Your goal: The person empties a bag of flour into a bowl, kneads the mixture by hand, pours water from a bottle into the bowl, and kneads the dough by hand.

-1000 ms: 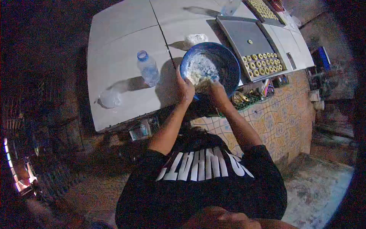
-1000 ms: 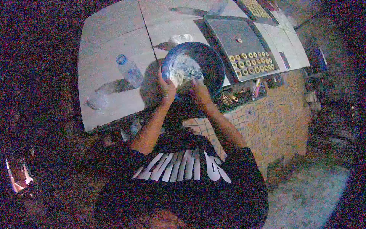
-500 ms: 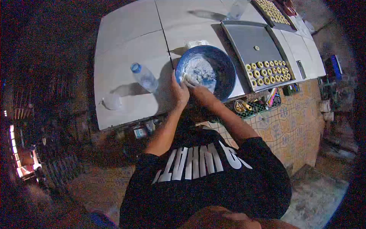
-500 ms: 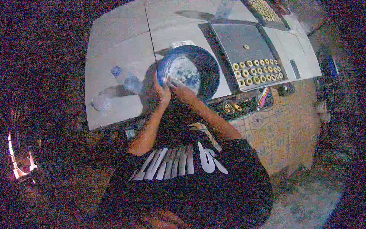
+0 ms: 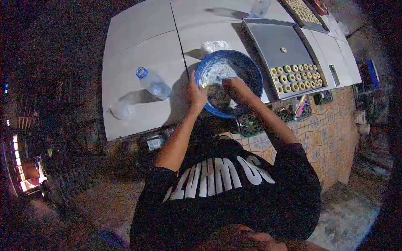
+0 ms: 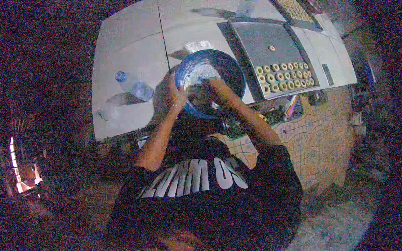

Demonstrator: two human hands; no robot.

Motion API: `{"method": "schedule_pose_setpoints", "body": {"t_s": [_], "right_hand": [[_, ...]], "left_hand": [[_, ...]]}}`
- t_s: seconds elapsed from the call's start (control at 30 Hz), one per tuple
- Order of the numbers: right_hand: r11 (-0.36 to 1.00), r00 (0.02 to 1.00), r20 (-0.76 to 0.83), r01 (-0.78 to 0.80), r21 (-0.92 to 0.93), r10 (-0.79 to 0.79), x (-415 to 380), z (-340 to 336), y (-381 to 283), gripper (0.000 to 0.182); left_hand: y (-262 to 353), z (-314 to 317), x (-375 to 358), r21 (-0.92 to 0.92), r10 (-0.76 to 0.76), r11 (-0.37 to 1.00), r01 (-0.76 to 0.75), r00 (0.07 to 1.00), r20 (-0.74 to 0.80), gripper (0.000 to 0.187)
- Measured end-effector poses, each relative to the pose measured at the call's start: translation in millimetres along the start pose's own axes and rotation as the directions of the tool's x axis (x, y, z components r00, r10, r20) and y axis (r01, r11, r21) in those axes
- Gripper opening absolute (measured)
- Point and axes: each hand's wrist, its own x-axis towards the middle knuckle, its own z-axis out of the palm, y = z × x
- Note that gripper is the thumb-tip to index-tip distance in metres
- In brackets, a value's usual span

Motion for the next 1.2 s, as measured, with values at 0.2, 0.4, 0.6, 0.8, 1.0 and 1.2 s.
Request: {"method": "schedule_pose_setpoints", "body": {"t_s": [0.2,0.4,0.6,0.8,1.0,1.2], "right_hand": [[1.0,0.989,0.15,0.004,0.025,-0.008,11.0,39.5,-15.3,0.034],[0.973,0.88,0.465,0.011,-0.23,0.1,-12.1,13.0,-31.3,0.02],[0.995,0.997,-0.064,0.04,-0.093,-0.046,-24.7,23.6,57.8,0.022],[0.995,0.994,-0.034,0.101,-0.006,-0.101,-49.0,25.0,38.7,0.014],[0.982,0.976,-0.2,0.116,0.148,-0.086,-24.3,48.4,-28.0,0.015],[0.997,0.989,-0.142,0.059,0.054,-0.051,38.3,34.9,-38.0,0.022]], "left_hand": [[-9.6,0.6,4.6,0.099,-0.009,0.995,0.009,1.0,0.009,0.066],[2.5,-2.8,11.7,0.04,-0.029,0.999,0.026,0.998,0.061,0.064],[38.9,-16.2,7.8,0.146,-0.197,0.973,0.181,0.975,0.102,0.064],[-15.8,5.2,16.2,0.029,-0.001,1.0,0.0,0.999,0.04,0.063],[-13.5,5.2,15.5,0.058,0.093,0.994,-0.098,0.992,0.083,0.063],[-5.8,-4.9,13.8,0.099,0.093,0.989,-0.105,0.988,0.124,0.062]]}}
